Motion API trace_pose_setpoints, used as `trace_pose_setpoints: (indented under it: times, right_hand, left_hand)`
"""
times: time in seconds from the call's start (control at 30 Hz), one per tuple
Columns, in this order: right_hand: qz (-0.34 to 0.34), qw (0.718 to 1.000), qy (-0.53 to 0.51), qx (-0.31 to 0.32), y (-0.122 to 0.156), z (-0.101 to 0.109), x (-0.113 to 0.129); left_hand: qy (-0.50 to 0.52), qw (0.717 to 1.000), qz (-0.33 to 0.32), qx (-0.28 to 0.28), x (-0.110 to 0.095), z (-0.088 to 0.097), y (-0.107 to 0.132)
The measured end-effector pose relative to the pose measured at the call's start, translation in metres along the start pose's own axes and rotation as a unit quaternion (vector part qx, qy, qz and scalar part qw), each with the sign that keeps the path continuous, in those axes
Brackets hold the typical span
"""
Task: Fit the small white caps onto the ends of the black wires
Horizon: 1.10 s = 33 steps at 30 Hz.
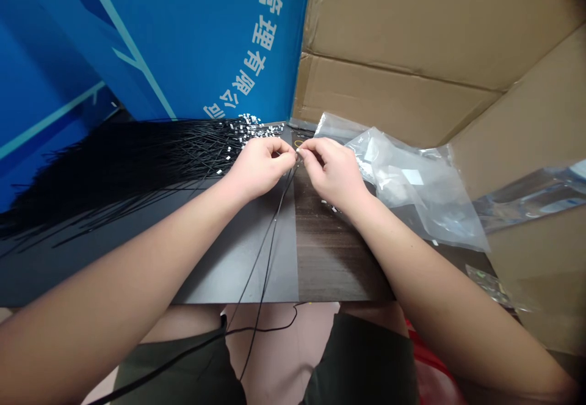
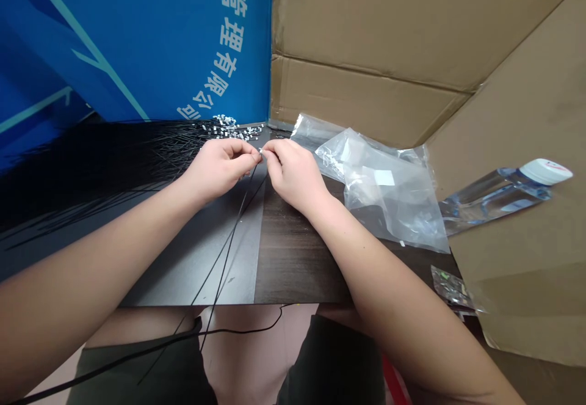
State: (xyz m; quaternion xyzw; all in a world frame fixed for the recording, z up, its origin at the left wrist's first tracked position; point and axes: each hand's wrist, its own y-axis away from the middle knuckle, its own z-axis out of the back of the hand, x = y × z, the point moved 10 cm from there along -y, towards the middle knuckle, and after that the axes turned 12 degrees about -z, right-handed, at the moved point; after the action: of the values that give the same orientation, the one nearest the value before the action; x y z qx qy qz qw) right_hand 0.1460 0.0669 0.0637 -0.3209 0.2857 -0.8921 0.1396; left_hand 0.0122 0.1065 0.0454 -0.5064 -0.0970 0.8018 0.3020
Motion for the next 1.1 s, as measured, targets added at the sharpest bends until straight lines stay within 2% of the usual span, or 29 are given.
trace_pose_setpoints:
  times: [0.63,1.1]
  right_hand:
    - [-0.011,1.0,-0.008,-0.012,0.002,0.0003,0.0008]
    - [-0.013,0.999,-0.024,-0.04,0.0023,0.0032,0.0008]
  left_hand:
    - [0.054,0.997,0.025,-0.042,0.002,-0.0003,0.0041]
    - [0.083,0.995,0.04,-0.047,0.0047,-0.0024,0.0051]
